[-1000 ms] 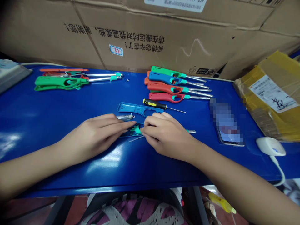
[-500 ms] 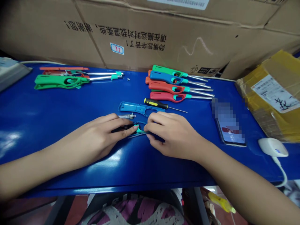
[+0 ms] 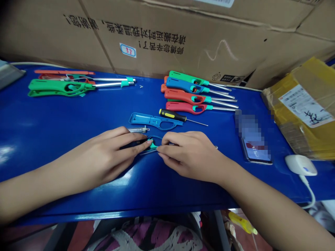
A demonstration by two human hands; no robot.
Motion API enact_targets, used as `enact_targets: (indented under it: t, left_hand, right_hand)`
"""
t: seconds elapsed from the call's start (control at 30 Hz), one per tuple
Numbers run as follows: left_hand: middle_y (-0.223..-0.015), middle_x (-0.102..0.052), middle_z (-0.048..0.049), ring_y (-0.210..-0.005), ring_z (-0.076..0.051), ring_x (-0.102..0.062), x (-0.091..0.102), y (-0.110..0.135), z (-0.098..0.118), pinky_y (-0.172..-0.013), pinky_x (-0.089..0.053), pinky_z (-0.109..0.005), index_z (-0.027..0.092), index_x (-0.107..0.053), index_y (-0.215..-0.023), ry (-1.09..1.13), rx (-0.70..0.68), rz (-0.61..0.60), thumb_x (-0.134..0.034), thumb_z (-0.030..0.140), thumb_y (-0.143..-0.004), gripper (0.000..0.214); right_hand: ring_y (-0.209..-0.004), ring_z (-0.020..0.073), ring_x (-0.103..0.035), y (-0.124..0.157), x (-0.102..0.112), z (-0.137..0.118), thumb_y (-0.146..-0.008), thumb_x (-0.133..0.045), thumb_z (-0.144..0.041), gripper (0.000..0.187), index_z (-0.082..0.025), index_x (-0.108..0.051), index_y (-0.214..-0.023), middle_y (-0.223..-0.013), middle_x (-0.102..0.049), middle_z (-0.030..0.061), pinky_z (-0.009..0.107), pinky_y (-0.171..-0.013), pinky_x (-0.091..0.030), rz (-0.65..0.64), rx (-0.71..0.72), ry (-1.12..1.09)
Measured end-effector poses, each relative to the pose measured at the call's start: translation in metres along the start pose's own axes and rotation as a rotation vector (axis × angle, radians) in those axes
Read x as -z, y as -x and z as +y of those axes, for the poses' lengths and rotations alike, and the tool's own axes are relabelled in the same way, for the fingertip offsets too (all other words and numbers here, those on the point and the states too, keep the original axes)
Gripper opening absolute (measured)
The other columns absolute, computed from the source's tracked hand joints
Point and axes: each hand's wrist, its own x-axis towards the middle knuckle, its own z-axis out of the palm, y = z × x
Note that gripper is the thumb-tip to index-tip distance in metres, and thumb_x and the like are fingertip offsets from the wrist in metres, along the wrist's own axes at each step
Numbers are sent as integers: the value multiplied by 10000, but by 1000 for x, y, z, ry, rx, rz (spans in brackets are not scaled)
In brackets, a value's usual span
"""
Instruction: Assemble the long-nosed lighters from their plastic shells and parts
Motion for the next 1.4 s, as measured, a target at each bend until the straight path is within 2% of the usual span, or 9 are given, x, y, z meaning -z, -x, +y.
enact_targets:
  t: [0.3, 0.47, 0.67, 0.83, 1.03, 1.13, 1.27, 1.4]
  left_hand:
    - [-1255, -676, -161, -1112, -298, -622, -2, 0, 0, -947, -564, -456, 121, -639, -1339, 23, 23, -2, -513, 189, -1006, 362]
    - [-1269, -672, -162, -1141, -286, -623, -5, 0, -1, -982, -560, -453, 135, -629, -1352, 60, 27, 19, -515, 178, -1009, 364]
    - [-1220, -708, -164, -1092, -272, -653, -8, 2, -4, -982, -577, -438, 60, -650, -1287, 48, -15, 86, -527, 174, -1014, 320]
    - [-1192, -721, -157, -1053, -269, -661, -7, 3, -5, -931, -606, -432, 55, -670, -1251, 19, -12, 95, -517, 189, -1021, 307]
    - [-1168, -737, -145, -1007, -272, -660, -6, 1, -6, -894, -613, -440, 61, -688, -1222, -1, 13, 112, -518, 193, -1018, 297]
    - [-1171, -740, -139, -1030, -275, -667, -7, 2, -8, -899, -609, -440, 78, -687, -1223, -7, 11, 122, -532, 195, -1011, 288]
    - [-1165, -744, -132, -1034, -270, -666, -8, 3, -9, -896, -610, -425, 79, -685, -1227, -16, 8, 141, -512, 201, -1021, 296]
    - [-1173, -743, -128, -1042, -275, -653, -7, 2, -8, -903, -609, -425, 56, -686, -1228, -13, 5, 134, -511, 191, -1020, 303]
  right_hand:
    - [-750, 116, -669, -1, -2, -9, -1004, -536, -264, 213, -218, -743, -1010, -947, -724, 4, 268, -623, -424, -75, -146, -116]
    - [-735, 118, -666, -1, -1, -9, -1009, -525, -271, 226, -215, -743, -990, -933, -731, 14, 268, -617, -421, -86, -154, -103]
    - [-698, 112, -654, -3, 1, -6, -964, -566, -217, 175, -214, -727, -895, -881, -733, -8, 279, -607, -422, 60, -103, -64]
    - [-768, 139, -647, -1, 6, -1, -908, -602, -184, 99, -203, -698, -890, -889, -700, 17, 275, -614, -437, 108, -282, -95]
    - [-714, 135, -585, 1, 7, 11, -900, -648, -224, 65, -203, -701, -867, -937, -680, 33, 279, -588, -408, 25, -404, -125]
    - [-753, 141, -598, 1, 7, 16, -927, -645, -245, 98, -202, -716, -875, -925, -680, 36, 274, -623, -428, 8, -396, -194]
    - [-703, 118, -593, 3, 9, 20, -923, -657, -220, 80, -205, -733, -942, -928, -696, 22, 264, -627, -442, -23, -358, -243]
    - [-866, 160, -652, 5, 12, 21, -974, -574, -188, 185, -200, -757, -1000, -964, -705, 42, 283, -751, -480, -93, -261, -177]
